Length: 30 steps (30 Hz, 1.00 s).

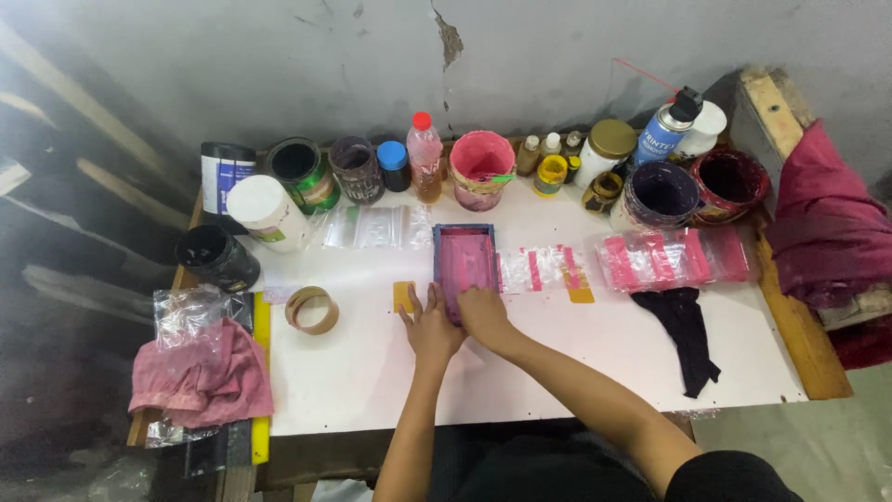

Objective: Mixing pink ink in different containers and cleaning the workbench area.

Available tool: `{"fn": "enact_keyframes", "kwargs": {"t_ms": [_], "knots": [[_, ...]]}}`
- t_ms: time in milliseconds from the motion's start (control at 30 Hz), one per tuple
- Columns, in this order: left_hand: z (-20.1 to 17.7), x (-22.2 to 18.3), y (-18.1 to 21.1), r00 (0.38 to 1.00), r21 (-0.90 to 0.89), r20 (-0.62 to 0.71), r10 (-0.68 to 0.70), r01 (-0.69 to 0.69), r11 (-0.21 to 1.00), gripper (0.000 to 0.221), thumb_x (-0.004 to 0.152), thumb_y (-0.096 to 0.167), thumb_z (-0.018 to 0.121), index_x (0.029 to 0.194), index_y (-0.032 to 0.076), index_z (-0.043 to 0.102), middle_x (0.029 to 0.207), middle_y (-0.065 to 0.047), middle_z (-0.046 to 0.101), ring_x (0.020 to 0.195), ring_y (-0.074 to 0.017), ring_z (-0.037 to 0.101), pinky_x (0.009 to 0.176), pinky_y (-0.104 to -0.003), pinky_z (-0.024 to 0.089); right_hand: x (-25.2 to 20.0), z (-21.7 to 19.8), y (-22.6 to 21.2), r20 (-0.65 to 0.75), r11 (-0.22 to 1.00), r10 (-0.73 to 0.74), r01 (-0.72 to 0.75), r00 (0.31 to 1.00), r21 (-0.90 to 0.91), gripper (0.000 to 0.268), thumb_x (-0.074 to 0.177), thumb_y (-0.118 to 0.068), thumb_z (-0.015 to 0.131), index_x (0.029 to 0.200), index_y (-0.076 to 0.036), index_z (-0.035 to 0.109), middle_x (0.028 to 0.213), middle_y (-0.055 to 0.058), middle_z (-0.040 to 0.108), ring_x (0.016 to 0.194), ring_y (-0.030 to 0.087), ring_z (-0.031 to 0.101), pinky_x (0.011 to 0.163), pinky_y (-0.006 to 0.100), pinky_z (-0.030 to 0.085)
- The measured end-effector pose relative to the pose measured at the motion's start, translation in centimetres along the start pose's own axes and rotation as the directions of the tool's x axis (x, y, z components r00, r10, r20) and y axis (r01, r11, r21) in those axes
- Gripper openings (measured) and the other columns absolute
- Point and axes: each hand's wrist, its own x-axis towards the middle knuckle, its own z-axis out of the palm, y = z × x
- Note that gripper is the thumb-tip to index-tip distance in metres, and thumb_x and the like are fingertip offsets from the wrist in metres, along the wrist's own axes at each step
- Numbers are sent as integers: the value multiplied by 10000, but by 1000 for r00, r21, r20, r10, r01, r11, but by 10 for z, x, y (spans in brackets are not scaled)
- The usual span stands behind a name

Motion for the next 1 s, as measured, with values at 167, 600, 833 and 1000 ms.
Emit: {"fn": "enact_keyframes", "kwargs": {"t_ms": [167, 600, 833, 1000], "knots": [[-8, -6, 2, 1000, -29, -11, 18, -19, 999, 1100, 683, 559, 759, 1583, 102, 322, 1634, -33, 377, 1579, -339, 57, 1242, -613, 43, 22, -24, 19, 263, 961, 131, -187, 956, 201, 173, 761, -121, 740, 839, 29, 775, 760, 234, 704, 802, 484, 729, 670, 534, 604], [-3, -8, -1, 998, -72, -51, 26, -30, 997, 1203, 619, 641, 819, 1573, 87, 339, 1622, -41, 394, 1573, -356, 93, 1239, -617, 59, 64, -1, 10, -10, 958, 268, -266, 963, 104, 146, 871, -11, 629, 806, 61, 738, 707, 185, 680, 776, 457, 743, 599, 529, 609], [-2, -7, -1, 999, -49, -34, 36, -38, 998, 1204, 635, 671, 800, 1582, 98, 326, 1630, -36, 382, 1575, -359, 77, 1229, -632, 89, 76, -42, 7, 133, 911, 197, -232, 971, 342, 303, 920, -98, 576, 920, 162, 731, 884, 366, 711, 928, 544, 705, 774, 619, 571], [-4, -6, -2, 1000, -66, -6, 12, -13, 998, 1204, 644, 680, 780, 1594, 118, 298, 1640, -17, 363, 1576, -347, 47, 1231, -633, 83, 125, 8, 59, 41, 931, 322, -324, 946, 170, 158, 833, -83, 647, 828, 9, 775, 759, 243, 723, 795, 475, 741, 632, 544, 606]]}}
